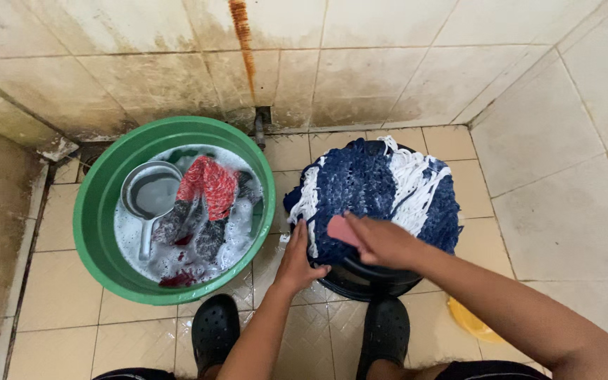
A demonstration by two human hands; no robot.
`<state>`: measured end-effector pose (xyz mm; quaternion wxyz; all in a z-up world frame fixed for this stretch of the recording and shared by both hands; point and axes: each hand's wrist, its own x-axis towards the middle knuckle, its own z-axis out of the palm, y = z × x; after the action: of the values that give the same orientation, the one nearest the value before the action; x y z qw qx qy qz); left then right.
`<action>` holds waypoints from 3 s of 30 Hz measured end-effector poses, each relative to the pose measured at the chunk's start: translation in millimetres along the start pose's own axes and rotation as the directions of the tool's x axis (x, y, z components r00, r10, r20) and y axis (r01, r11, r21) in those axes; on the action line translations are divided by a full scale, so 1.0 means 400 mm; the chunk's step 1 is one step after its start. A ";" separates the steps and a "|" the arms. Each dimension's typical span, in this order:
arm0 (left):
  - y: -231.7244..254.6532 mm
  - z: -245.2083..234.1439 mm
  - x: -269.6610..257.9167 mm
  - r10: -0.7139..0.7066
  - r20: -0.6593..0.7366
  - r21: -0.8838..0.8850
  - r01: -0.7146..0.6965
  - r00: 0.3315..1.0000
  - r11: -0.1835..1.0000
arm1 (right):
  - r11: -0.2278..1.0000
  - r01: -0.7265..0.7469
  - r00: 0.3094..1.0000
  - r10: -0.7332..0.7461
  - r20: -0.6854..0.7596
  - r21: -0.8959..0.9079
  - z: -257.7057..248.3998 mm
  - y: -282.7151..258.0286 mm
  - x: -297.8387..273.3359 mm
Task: The person scrubs a blue and white striped cloth with a pink bar of soap on a black bucket. The cloth is repeatedly rubbed and turned while soapy. A green basin with water and other items sits nearby.
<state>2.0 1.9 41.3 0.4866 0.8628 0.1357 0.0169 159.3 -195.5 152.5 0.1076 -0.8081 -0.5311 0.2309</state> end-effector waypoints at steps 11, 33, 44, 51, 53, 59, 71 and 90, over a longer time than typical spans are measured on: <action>0.010 0.059 0.012 0.150 -0.189 0.134 -0.126 0.970 0.983 | 0.562 -0.790 0.482 0.817 -0.317 0.247 0.019 0.428 -0.219; 0.292 -0.009 0.089 0.498 -0.272 0.307 -0.416 0.824 0.856 | 0.564 -0.719 0.287 0.773 -0.565 0.406 -0.121 0.477 -0.316; 0.291 0.115 0.147 0.681 0.012 0.338 -0.644 0.732 0.686 | 0.239 -0.898 0.096 0.926 -0.366 0.369 -0.054 0.621 -0.430; 0.314 0.154 0.150 0.638 0.081 0.307 -0.628 0.766 0.715 | 0.221 -0.935 0.146 0.953 -0.266 0.276 0.088 0.723 -0.463; 0.313 0.138 0.158 0.618 0.055 0.222 -0.613 0.784 0.758 | 0.258 -0.914 0.173 0.946 -0.275 0.314 0.094 0.718 -0.459; 0.236 0.090 0.283 0.332 -0.284 0.281 -0.253 0.900 0.926 | 0.211 -0.805 0.191 0.977 -0.093 0.554 0.030 0.605 -0.401; 0.243 0.032 0.374 -0.122 0.050 0.452 0.087 0.991 0.888 | 0.588 -0.774 0.559 0.809 -0.184 0.235 -0.021 0.538 -0.272; 0.137 -0.002 0.180 -0.170 -0.249 0.234 0.230 0.953 0.945 | 0.752 -0.632 0.673 0.653 -0.349 0.187 -0.128 0.528 -0.001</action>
<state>83.0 -6.3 80.7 0.3495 0.8933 0.2785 0.0472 354.9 -279.3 108.7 0.1442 -0.9690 -0.1740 0.1003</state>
